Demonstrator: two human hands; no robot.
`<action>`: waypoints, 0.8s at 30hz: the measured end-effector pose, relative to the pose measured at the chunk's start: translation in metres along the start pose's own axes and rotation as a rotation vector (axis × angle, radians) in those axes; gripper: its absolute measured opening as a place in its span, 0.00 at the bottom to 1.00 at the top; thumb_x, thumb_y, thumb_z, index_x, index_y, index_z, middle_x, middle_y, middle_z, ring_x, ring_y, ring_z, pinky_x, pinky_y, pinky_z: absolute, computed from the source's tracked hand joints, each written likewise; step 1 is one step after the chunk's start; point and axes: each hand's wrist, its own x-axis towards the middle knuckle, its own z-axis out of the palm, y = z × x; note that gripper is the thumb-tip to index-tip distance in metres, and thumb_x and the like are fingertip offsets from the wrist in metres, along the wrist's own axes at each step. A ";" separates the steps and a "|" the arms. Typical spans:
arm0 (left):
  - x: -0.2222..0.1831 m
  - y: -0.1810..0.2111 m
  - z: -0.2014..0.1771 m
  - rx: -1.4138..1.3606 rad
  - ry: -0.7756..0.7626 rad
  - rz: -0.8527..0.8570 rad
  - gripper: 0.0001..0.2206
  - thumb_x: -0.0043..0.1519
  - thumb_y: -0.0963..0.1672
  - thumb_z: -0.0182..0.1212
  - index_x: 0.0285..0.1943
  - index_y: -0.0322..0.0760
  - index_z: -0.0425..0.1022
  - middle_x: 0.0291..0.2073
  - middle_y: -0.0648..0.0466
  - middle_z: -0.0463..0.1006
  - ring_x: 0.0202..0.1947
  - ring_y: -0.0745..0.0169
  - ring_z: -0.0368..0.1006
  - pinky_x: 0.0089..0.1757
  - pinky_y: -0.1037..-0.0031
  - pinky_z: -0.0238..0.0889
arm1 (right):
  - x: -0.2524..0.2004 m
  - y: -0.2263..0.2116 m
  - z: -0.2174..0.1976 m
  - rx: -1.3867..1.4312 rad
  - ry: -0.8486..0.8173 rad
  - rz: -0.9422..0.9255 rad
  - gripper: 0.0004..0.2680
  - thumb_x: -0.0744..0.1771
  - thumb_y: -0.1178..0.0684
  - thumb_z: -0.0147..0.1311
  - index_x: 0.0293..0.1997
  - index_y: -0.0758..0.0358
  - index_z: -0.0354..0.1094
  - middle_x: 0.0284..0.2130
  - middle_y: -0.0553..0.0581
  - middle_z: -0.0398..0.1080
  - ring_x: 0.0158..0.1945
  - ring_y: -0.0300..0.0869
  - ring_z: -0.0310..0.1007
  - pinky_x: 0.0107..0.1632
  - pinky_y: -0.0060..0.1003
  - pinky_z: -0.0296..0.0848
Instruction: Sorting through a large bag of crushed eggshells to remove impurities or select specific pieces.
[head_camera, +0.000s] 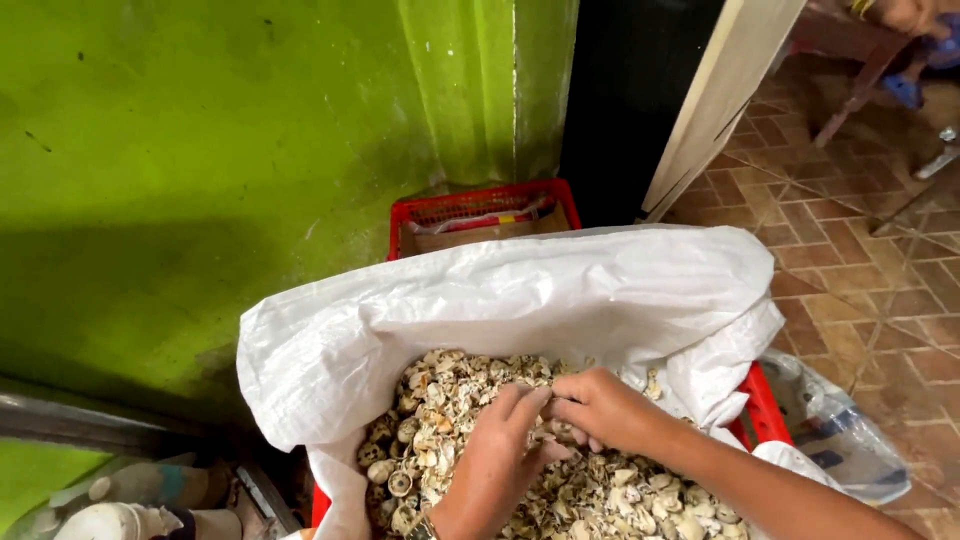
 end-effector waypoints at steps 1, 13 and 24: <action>-0.002 0.002 0.003 -0.001 0.003 0.002 0.21 0.53 0.43 0.67 0.53 0.28 0.68 0.44 0.46 0.73 0.42 0.58 0.70 0.47 0.73 0.69 | 0.004 0.007 0.005 -0.003 0.002 0.000 0.07 0.69 0.53 0.48 0.37 0.58 0.74 0.16 0.48 0.69 0.15 0.29 0.62 0.18 0.16 0.63; -0.001 -0.011 -0.003 0.151 0.205 -0.083 0.07 0.53 0.35 0.63 0.37 0.35 0.76 0.29 0.56 0.74 0.29 0.66 0.68 0.31 0.82 0.67 | 0.009 0.013 -0.001 0.488 -0.268 -0.157 0.10 0.69 0.54 0.41 0.39 0.68 0.69 0.27 0.57 0.68 0.26 0.37 0.66 0.31 0.26 0.70; 0.007 0.005 -0.005 -0.185 0.152 -0.317 0.18 0.58 0.39 0.56 0.59 0.35 0.67 0.51 0.48 0.76 0.51 0.60 0.72 0.51 0.71 0.69 | 0.003 0.010 0.004 0.305 0.065 -0.193 0.09 0.68 0.51 0.48 0.28 0.57 0.67 0.14 0.46 0.64 0.18 0.32 0.64 0.38 0.28 0.79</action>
